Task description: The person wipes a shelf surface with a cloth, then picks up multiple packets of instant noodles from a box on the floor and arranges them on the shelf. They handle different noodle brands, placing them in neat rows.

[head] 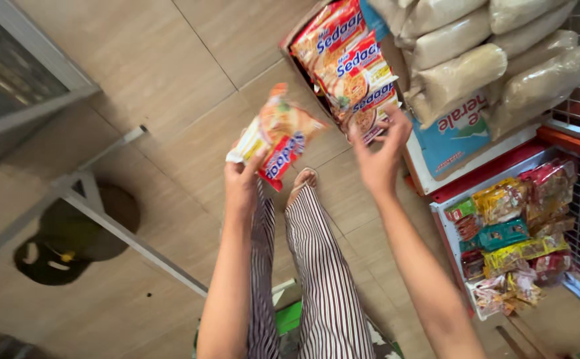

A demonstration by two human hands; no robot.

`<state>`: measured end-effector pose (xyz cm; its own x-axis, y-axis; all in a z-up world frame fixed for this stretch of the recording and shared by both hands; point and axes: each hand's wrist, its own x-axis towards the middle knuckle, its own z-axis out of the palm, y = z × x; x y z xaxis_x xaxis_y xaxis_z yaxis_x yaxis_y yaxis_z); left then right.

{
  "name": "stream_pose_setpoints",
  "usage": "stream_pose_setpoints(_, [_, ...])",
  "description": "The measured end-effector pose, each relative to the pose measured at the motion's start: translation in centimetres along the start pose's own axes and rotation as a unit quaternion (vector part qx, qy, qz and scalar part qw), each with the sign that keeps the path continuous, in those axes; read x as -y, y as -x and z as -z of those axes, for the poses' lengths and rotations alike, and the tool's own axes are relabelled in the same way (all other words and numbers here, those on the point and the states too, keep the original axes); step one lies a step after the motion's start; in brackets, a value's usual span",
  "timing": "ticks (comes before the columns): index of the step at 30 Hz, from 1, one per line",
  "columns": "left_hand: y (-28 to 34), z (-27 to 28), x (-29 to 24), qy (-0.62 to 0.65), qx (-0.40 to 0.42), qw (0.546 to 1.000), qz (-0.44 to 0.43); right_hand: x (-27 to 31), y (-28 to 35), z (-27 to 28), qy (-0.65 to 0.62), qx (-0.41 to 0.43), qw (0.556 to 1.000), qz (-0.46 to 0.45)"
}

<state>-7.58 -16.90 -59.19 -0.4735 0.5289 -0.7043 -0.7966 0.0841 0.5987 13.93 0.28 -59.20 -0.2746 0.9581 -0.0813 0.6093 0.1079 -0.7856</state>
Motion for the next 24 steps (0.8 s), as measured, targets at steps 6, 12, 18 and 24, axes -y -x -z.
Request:
stream_pose_setpoints(6, [0.5,-0.2,-5.9,0.004,-0.047,0.999,-0.02,-7.4,-7.9,-6.6,-0.126,-0.118,0.925,-0.339])
stream_pose_setpoints(12, [0.1,-2.3,-10.0,-0.127,-0.021,0.991,-0.024,-11.5,-7.0,-8.3,-0.204,-0.124,0.906,-0.349])
stream_pose_setpoints(18, [-3.1,-5.4,-8.9,-0.122,0.012,0.992,-0.002,-10.6,-2.6,-2.6,-0.327,-0.093,0.877,-0.339])
stream_pose_setpoints(24, [-9.5,-9.7,-4.7,-0.215,0.08,0.972,-0.054,-7.1,-4.3,-3.4,-0.311,-0.073,0.8,-0.508])
